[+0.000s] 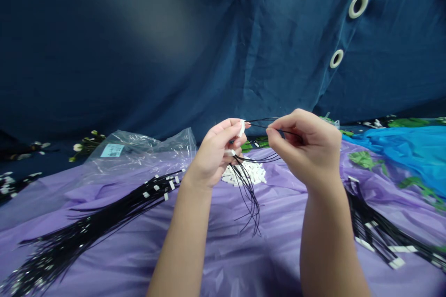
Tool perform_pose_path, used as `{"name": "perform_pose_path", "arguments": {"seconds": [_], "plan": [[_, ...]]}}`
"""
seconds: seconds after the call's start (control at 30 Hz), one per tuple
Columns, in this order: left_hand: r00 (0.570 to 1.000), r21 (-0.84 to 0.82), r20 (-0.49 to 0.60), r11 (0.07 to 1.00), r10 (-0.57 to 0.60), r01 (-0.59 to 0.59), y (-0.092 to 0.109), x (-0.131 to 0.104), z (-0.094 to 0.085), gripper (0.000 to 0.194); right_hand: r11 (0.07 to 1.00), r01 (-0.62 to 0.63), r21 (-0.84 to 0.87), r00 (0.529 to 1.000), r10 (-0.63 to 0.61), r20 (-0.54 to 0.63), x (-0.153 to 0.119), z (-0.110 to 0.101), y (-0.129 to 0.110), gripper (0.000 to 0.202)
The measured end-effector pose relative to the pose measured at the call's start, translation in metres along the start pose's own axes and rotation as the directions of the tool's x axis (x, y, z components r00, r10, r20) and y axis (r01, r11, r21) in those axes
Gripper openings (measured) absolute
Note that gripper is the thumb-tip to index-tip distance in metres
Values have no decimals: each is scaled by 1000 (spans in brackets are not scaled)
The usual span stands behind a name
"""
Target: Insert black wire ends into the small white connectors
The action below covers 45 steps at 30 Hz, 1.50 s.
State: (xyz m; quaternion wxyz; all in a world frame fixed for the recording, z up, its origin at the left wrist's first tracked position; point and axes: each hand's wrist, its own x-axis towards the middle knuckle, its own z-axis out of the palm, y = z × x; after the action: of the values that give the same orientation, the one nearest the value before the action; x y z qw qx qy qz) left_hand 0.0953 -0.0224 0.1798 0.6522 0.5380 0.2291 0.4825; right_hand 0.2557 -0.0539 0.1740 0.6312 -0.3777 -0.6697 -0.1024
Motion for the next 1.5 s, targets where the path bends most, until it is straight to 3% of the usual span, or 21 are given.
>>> {"name": "perform_pose_path", "arguments": {"seconds": [0.57, 0.87, 1.13, 1.23, 1.5], "plan": [[999, -1, -8, 1000, -31, 31, 1, 0, 0, 17, 999, 41, -31, 999, -41, 1, 1, 0, 2, 11], [999, 11, -3, 999, -37, 37, -1, 1, -2, 15, 958, 239, -159, 968, -221, 120, 0, -5, 6, 11], [999, 23, -14, 998, -50, 50, -1, 0, 1, 15, 971, 211, -113, 972, -196, 127, -1, 3, 9, 7], [999, 30, 24, 999, -46, 45, -2, 0, 5, 23, 973, 214, -89, 972, -203, 120, 0, 7, 8, 8], [999, 49, 35, 999, -15, 14, -5, 1, 3, 26, 967, 215, -136, 972, -199, 123, -3, 11, 6, 12]]}}
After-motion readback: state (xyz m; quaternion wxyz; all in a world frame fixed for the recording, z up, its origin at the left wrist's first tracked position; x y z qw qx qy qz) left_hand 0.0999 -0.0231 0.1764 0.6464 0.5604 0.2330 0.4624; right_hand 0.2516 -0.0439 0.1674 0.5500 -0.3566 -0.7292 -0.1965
